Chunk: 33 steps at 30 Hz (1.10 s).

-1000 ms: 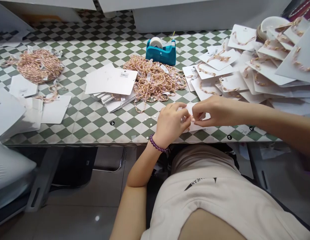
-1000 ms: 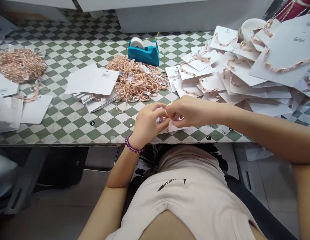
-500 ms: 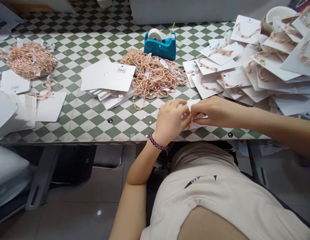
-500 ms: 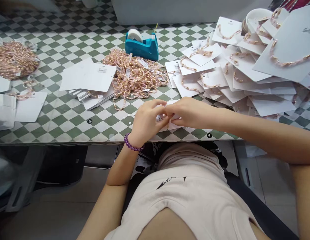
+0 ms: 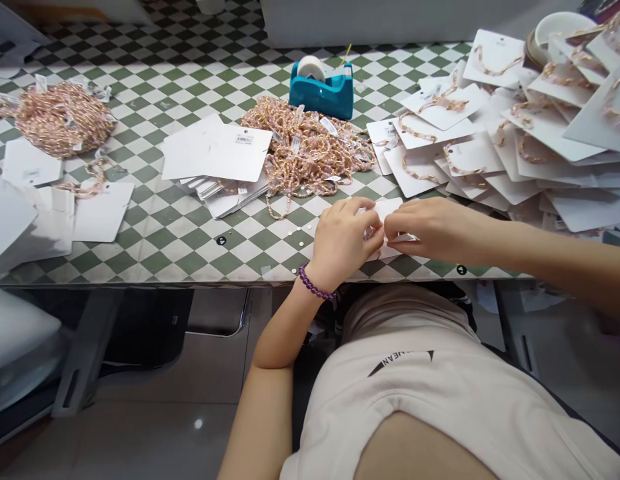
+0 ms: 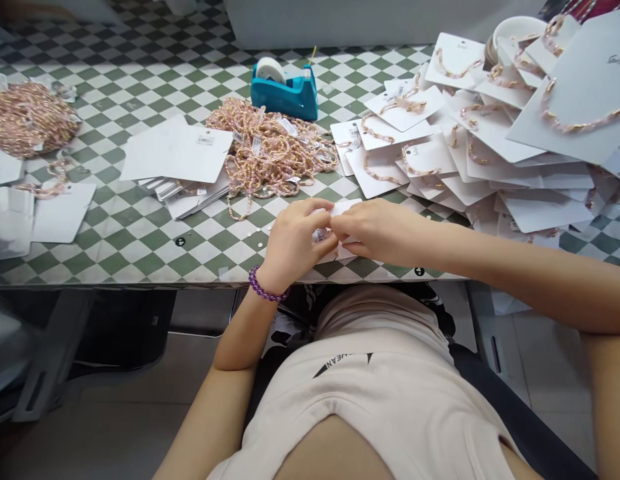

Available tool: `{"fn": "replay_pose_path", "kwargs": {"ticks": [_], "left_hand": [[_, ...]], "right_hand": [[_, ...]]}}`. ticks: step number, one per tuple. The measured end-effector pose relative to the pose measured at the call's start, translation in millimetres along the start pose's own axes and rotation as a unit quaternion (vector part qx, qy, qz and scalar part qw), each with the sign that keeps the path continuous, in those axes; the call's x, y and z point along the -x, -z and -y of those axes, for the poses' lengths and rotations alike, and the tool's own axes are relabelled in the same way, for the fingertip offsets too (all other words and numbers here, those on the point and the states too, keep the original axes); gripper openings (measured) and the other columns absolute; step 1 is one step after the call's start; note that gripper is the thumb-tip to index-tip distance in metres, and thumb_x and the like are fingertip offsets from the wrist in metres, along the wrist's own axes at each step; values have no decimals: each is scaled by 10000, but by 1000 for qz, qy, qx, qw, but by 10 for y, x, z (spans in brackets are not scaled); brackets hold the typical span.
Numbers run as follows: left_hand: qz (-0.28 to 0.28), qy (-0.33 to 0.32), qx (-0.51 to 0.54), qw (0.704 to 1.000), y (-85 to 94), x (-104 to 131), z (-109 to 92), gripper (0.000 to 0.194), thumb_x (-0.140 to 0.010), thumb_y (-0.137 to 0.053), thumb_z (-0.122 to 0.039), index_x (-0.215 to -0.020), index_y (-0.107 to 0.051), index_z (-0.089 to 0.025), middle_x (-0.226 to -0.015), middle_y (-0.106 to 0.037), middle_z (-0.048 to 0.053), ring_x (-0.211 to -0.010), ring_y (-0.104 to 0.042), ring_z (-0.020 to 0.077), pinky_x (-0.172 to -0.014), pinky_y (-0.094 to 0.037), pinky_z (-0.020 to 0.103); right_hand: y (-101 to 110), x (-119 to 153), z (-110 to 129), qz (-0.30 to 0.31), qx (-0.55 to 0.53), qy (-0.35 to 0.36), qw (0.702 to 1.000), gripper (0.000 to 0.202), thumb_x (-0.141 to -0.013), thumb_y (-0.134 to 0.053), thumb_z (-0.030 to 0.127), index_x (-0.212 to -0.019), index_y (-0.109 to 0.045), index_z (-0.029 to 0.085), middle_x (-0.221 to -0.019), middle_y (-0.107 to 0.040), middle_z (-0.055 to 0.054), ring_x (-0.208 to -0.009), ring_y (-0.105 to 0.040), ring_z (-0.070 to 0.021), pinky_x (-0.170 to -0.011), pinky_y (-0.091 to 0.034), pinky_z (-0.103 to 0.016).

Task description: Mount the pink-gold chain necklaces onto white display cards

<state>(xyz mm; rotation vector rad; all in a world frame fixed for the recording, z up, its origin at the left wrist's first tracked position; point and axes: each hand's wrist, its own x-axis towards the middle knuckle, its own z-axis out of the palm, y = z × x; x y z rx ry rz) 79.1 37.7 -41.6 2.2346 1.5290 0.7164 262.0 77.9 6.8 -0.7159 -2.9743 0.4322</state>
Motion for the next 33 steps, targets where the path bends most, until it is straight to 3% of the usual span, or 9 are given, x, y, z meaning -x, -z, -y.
{"fn": "replay_pose_path", "kwargs": {"ticks": [4, 10, 19, 33], "left_hand": [[3, 0, 2, 1000, -2, 1, 0, 115, -895, -610, -243, -838, -702, -202, -1189, -694, 47, -1065, -614, 241, -904, -463, 371], [6, 0, 0, 1000, 1, 5, 10, 126, -897, -626, -263, -807, -685, -198, -1194, -689, 48, -1076, -609, 234, -913, -460, 368], [8, -4, 1, 1000, -6, 3, 18, 124, -904, -616, -261, -823, -688, -201, -1198, -684, 46, -1060, -607, 225, -910, -460, 367], [7, -17, -16, 1000, -14, 10, 43, 142, -904, -631, -303, -819, -673, -198, -1220, -672, 44, -1083, -602, 244, -914, -462, 375]], "right_hand": [[34, -2, -12, -26, -47, 10, 999, 135, -871, -498, 167, -738, -518, 172, -630, -521, 7, -553, -423, -91, -551, -289, -216], [-11, -40, -51, 11, -70, -4, 997, 90, -827, -533, 140, -752, -574, 167, -634, -562, 10, -553, -453, -84, -564, -297, -209], [8, -39, -64, 17, -94, -16, 995, 100, -826, -533, 162, -729, -553, 168, -612, -549, 22, -525, -431, -73, -552, -287, -199], [-138, 7, 91, 12, 141, -21, 990, 145, -928, -487, 196, -822, -573, 146, -764, -629, -71, -697, -542, -169, -612, -305, -277]]}}
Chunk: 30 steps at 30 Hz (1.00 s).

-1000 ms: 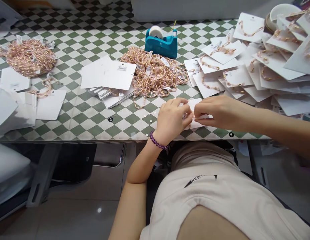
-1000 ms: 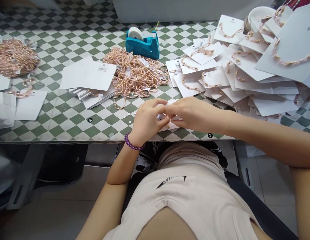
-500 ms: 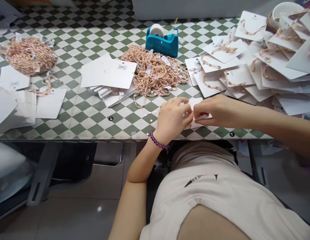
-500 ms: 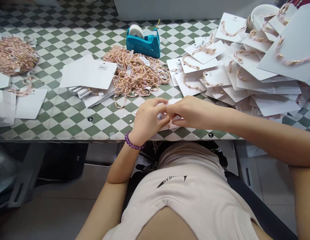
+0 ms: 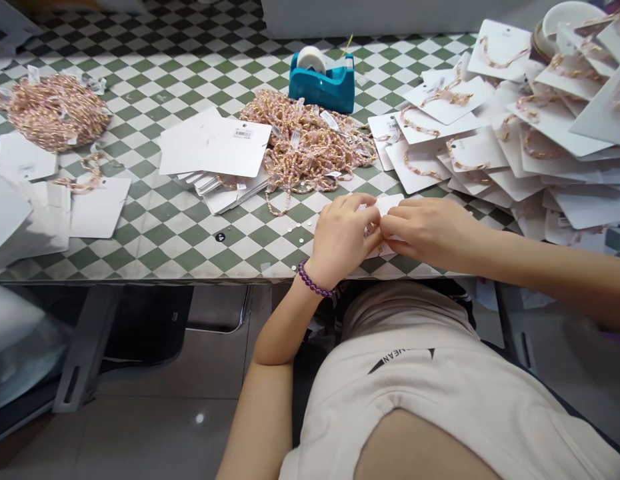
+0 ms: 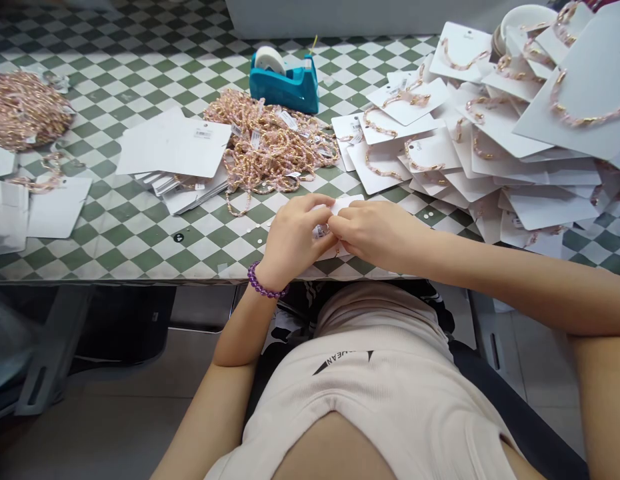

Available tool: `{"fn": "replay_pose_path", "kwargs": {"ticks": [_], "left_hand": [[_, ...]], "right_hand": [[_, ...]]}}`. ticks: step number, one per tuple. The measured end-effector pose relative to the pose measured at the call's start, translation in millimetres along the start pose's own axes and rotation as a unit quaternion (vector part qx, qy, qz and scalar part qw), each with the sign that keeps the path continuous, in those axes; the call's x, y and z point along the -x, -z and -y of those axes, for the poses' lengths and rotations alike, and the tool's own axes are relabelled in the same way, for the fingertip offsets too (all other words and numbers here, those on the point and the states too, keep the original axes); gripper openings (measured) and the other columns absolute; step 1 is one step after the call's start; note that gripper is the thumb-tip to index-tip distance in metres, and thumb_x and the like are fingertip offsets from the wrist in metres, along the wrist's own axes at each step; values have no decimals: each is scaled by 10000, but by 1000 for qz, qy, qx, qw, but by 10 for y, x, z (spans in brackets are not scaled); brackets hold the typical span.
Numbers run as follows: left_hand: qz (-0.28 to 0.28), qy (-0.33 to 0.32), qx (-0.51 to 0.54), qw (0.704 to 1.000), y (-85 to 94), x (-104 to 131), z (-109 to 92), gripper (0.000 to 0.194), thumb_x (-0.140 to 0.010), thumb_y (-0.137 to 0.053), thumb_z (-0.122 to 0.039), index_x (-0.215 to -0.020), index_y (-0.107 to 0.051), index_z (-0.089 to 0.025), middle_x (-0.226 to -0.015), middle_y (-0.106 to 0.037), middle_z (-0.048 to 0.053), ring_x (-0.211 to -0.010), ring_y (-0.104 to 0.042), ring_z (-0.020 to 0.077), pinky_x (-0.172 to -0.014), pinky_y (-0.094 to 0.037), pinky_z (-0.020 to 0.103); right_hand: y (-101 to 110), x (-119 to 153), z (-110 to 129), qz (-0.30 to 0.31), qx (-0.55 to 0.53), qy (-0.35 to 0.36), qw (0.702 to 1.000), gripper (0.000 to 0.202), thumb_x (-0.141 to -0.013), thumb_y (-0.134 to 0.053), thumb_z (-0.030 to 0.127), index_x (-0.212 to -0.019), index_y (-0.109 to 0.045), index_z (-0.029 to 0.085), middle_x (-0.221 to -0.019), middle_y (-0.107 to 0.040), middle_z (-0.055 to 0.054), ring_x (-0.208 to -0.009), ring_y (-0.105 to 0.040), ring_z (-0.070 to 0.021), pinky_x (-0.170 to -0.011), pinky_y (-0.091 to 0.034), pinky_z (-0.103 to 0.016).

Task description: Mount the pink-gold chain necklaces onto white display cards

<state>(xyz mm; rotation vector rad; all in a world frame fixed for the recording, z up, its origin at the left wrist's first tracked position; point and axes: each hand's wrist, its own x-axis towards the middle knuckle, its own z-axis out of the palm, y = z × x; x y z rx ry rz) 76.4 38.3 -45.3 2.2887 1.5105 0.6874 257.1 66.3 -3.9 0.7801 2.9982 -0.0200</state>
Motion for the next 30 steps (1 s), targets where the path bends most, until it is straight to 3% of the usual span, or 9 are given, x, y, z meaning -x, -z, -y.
{"fn": "replay_pose_path", "kwargs": {"ticks": [7, 15, 18, 23, 30], "left_hand": [[8, 3, 21, 1000, 18, 3, -5, 117, -912, -628, -299, -874, -690, -208, -1218, -673, 42, -1085, -594, 229, -941, -456, 370], [15, 5, 23, 1000, 30, -3, -2, 72, -894, -643, -247, -874, -697, -203, -1228, -668, 46, -1095, -595, 233, -939, -459, 373], [12, 7, 15, 1000, 29, -3, -5, 79, -882, -658, -251, -834, -684, -193, -1219, -671, 56, -1099, -598, 245, -936, -463, 376], [1, 11, 24, 1000, 31, 4, -20, 119, -909, -620, -257, -838, -698, -204, -1193, -683, 57, -1090, -610, 242, -936, -468, 381], [1, 6, 25, 1000, 34, 2, -22, 117, -910, -612, -247, -855, -709, -213, -1203, -681, 56, -1098, -610, 248, -954, -466, 399]], "right_hand": [[37, -5, 68, -43, 100, -55, 993, 181, -939, -491, 273, -923, -610, 138, -777, -636, -81, -724, -550, -190, -588, -237, -292], [-81, 38, 64, -119, 73, -43, 989, 161, -956, -481, 239, -912, -608, 149, -777, -662, -52, -714, -550, -174, -620, -296, -287], [-146, 71, 54, -145, 45, -43, 987, 198, -977, -451, 247, -885, -608, 166, -736, -647, -39, -691, -541, -165, -627, -318, -286], [-291, 162, 20, -221, -47, -112, 968, 209, -951, -541, 358, -967, -645, 177, -814, -678, -53, -782, -591, -191, -717, -429, -308], [-412, 199, 38, -257, -142, -128, 947, 125, -924, -595, 267, -844, -678, 217, -982, -729, -47, -961, -653, -204, -897, -505, -368]]}}
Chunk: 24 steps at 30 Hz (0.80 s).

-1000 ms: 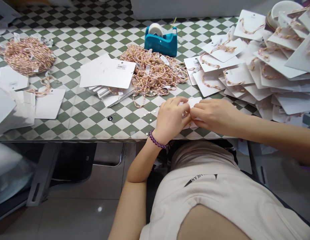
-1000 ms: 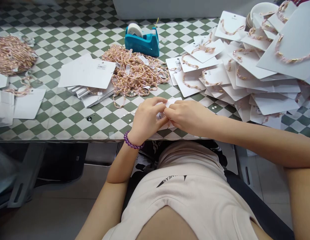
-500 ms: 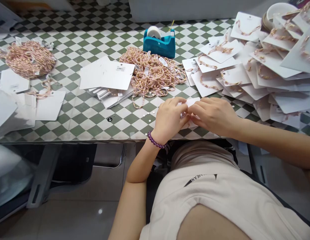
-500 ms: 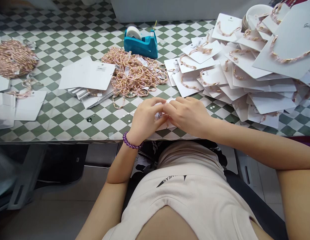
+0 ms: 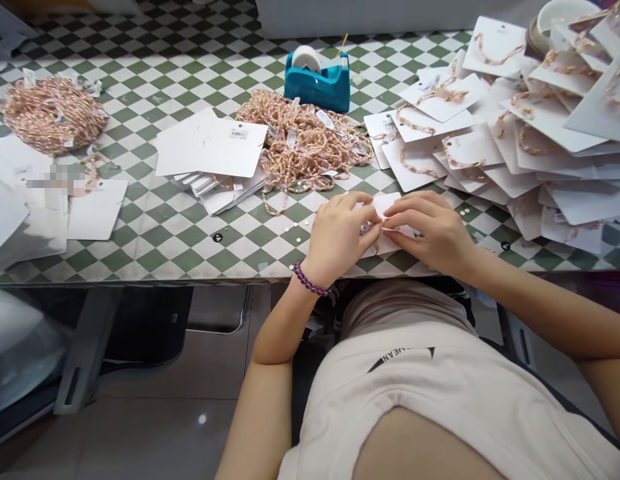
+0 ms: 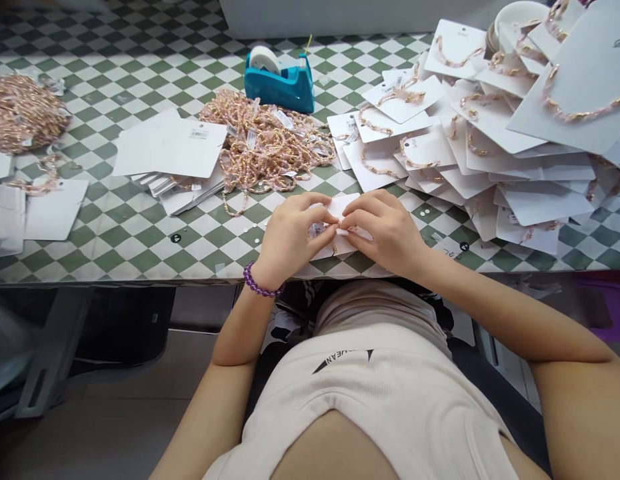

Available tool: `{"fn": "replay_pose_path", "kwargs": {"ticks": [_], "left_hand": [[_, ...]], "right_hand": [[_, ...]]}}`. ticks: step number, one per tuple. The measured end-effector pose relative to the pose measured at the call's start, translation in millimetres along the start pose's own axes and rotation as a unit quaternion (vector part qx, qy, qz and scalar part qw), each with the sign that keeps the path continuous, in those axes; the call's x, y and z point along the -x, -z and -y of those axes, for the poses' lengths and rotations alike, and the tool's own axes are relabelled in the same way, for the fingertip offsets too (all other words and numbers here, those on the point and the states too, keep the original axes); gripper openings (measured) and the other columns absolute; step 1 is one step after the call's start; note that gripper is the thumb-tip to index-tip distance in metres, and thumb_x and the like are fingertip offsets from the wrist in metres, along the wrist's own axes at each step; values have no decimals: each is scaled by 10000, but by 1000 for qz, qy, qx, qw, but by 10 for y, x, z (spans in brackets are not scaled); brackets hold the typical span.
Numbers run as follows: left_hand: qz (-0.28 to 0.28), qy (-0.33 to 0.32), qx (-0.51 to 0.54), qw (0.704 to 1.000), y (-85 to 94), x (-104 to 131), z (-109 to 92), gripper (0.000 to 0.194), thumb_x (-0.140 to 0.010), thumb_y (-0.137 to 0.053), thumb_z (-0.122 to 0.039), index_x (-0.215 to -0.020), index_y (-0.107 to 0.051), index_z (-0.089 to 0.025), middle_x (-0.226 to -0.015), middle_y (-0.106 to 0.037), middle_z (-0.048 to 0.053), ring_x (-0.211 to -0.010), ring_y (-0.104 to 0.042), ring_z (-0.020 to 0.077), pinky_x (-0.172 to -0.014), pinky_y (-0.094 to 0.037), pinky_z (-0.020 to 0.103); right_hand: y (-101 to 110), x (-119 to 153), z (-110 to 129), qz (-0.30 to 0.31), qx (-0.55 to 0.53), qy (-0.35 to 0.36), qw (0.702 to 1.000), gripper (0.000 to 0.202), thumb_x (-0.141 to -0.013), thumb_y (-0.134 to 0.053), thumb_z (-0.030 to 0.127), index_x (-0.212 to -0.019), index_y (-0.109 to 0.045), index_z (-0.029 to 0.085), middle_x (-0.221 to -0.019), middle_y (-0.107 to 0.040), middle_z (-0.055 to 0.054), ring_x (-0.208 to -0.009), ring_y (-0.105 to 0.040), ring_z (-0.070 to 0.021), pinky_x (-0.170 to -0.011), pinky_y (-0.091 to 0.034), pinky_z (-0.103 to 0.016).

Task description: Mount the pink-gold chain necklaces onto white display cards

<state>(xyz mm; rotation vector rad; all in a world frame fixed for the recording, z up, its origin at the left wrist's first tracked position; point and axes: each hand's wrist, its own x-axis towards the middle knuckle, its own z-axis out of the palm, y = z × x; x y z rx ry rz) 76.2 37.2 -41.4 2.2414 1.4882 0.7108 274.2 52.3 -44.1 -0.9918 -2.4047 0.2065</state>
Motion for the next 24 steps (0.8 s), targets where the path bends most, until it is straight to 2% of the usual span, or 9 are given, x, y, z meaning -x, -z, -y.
{"fn": "replay_pose_path", "kwargs": {"ticks": [7, 10, 16, 20, 24], "left_hand": [[12, -6, -2, 1000, 4, 12, 23, 131, -926, -600, -274, -889, -712, -217, -1232, -664, 51, -1125, -595, 243, -974, -452, 389], [11, -14, 1, 1000, 8, 15, 33, 133, -931, -595, -272, -900, -711, -216, -1240, -660, 53, -1125, -592, 241, -981, -448, 394], [25, -17, -2, 1000, 25, 6, 33, 130, -936, -591, -271, -927, -708, -216, -1257, -656, 59, -1144, -589, 247, -988, -445, 403], [33, -27, -15, 999, 39, 8, 38, 147, -947, -567, -275, -932, -702, -216, -1276, -646, 63, -1142, -586, 251, -987, -443, 407], [44, -31, -16, 998, 50, 11, 47, 157, -953, -555, -275, -971, -699, -215, -1299, -633, 60, -1154, -578, 252, -998, -434, 402]], "right_hand": [[-91, 10, 4, -40, 21, 28, 999, 112, -910, -605, 236, -818, -662, 208, -949, -753, -33, -963, -687, -206, -884, -513, -367], [-88, 1, -14, -29, 28, 29, 999, 118, -910, -595, 239, -814, -654, 203, -986, -750, -40, -993, -678, -211, -907, -497, -370], [-59, -40, -73, 16, 36, 19, 999, 202, -941, -577, 347, -826, -649, 196, -956, -743, -50, -973, -667, -209, -881, -463, -353], [-70, -27, -83, 15, 12, 32, 999, 193, -947, -570, 316, -811, -643, 200, -948, -737, -53, -958, -663, -196, -874, -479, -344], [-88, -15, -85, -7, -14, 44, 999, 201, -950, -574, 301, -789, -633, 198, -847, -719, -46, -837, -647, -169, -818, -496, -311]]}}
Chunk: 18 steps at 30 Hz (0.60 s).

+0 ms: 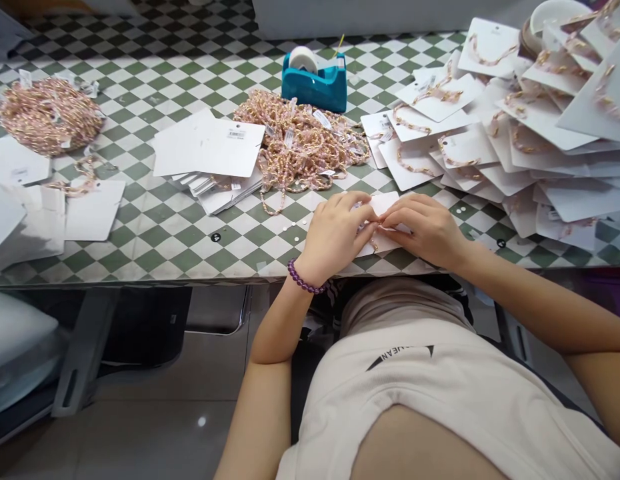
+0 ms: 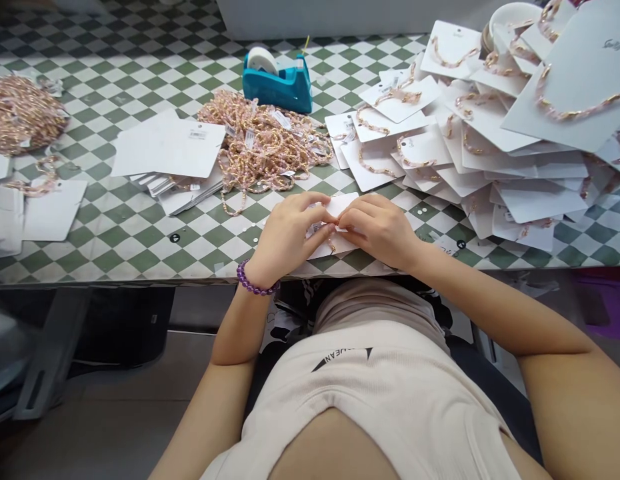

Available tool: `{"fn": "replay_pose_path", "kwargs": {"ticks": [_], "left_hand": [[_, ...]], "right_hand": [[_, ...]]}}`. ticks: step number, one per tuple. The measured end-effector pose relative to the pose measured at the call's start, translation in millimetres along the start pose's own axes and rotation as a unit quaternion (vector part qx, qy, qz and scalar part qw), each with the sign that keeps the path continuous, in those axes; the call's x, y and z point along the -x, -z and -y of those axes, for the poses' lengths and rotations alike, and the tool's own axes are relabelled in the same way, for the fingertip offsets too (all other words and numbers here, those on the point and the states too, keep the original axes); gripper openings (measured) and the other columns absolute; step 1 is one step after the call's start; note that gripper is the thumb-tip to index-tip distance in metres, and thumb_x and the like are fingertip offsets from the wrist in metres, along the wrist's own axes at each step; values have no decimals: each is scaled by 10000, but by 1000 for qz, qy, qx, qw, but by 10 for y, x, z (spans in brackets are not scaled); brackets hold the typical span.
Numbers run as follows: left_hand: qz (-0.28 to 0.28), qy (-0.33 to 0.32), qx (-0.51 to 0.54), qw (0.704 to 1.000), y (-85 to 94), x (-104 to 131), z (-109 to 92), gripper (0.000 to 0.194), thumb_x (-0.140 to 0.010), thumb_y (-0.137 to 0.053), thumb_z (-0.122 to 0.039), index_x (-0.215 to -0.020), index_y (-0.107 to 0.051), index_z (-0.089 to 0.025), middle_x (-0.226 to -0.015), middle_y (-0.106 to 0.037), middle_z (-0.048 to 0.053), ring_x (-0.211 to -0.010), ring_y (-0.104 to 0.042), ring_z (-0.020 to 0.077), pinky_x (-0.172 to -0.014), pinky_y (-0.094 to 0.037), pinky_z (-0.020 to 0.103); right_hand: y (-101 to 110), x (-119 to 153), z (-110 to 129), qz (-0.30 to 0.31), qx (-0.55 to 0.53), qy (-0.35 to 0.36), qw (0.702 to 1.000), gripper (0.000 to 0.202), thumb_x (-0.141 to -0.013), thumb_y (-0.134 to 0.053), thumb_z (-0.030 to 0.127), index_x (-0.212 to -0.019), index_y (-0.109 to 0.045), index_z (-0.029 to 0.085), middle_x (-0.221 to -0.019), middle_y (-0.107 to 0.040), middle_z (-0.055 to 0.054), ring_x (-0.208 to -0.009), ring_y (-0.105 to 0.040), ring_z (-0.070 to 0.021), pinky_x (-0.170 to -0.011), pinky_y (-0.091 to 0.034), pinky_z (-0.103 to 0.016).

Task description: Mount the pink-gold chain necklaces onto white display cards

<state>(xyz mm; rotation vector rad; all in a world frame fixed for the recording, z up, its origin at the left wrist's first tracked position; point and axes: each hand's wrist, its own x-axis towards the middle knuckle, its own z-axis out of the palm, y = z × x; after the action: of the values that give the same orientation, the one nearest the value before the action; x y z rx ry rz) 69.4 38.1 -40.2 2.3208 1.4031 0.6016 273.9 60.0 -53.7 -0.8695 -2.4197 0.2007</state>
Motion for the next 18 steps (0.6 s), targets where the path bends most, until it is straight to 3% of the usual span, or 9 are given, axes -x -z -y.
{"fn": "replay_pose_path", "kwargs": {"ticks": [12, 18], "left_hand": [[-23, -4, 13, 1000, -18, 4, 12, 85, -880, -638, -260, -891, -708, -214, -1258, -656, 45, -1134, -597, 237, -987, -447, 376], [-13, -8, -20, 1000, 2, 1, -19, 133, -899, -610, -262, -881, -729, -206, -1240, -669, 52, -1103, -606, 244, -959, -467, 382]], "right_hand": [[-13, 1, 13, -3, 0, -37, 999, 202, -942, -594, 327, -802, -656, 197, -815, -714, -40, -765, -599, -171, -770, -478, -312], [-32, 1, 26, -56, 22, -33, 998, 136, -922, -631, 321, -860, -702, 224, -783, -720, -10, -788, -568, -183, -776, -465, -321]]}}
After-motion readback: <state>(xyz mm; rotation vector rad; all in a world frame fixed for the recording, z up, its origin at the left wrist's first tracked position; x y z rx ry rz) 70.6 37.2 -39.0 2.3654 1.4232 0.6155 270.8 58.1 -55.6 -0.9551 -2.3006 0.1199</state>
